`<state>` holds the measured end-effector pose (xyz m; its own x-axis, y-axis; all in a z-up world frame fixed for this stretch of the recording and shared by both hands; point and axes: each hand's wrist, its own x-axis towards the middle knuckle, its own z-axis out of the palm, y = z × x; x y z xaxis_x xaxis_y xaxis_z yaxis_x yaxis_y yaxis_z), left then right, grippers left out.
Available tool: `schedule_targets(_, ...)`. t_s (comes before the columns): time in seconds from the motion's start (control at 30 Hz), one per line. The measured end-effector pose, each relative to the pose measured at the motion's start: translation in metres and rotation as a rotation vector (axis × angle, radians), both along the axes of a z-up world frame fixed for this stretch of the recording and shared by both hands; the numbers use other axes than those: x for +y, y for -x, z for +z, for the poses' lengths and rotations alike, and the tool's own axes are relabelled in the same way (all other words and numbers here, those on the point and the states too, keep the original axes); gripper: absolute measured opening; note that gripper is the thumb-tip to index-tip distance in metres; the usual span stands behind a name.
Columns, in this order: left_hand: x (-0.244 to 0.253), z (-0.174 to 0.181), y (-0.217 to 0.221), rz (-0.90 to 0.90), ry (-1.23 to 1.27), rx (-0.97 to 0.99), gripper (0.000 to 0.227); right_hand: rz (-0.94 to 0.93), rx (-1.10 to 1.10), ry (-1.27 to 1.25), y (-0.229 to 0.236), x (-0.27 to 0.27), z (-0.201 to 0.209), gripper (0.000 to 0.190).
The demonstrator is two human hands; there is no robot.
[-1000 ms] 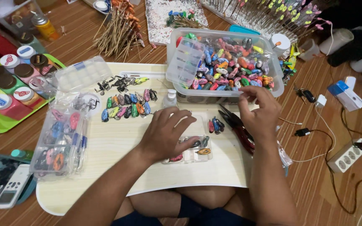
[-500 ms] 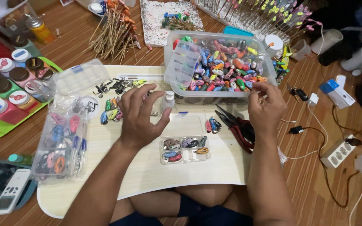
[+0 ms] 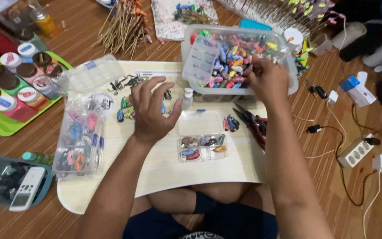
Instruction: Assembling and organizing fishing lures into a compartmented plastic box
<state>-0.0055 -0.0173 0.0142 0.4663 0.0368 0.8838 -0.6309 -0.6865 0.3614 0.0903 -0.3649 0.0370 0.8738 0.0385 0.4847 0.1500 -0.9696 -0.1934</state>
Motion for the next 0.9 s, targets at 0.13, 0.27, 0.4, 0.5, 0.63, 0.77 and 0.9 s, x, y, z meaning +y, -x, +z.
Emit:
schedule_targets(0.13, 0.002, 0.02, 0.018, -0.001, -0.052, 0.165, 0.039, 0.104, -0.029, -0.067, 0.01, 0.028, 0.018, 0.029)
schedule_targets(0.27, 0.002, 0.023, 0.018, -0.026, -0.047, 0.147, 0.038, 0.178, -0.032, -0.192, 0.007, 0.024, 0.012, 0.017)
schedule_targets(0.4, 0.0, 0.018, 0.015, -0.038, -0.056, 0.14, 0.037, 0.236, -0.056, -0.295, 0.008, 0.023, 0.011, 0.016)
schedule_targets(0.5, 0.0, 0.017, 0.015, -0.045, -0.054, 0.138, 0.037, 0.298, -0.219, -0.273, 0.015, 0.029, 0.014, 0.018)
schedule_targets(0.63, -0.001, 0.011, 0.013, -0.065, -0.055, 0.143, 0.039, 0.342, -0.309, -0.143, 0.057, 0.05, 0.029, 0.009)
schedule_targets(0.77, -0.018, -0.006, 0.012, -0.333, 0.03, 0.09, 0.028, 0.558, -0.171, -0.62, 0.092, 0.072, 0.008, 0.011)
schedule_targets(0.9, -0.04, -0.002, 0.033, -0.575, 0.169, 0.352, 0.028, 0.786, -0.022, -0.726, 0.108, 0.087, -0.02, 0.021)
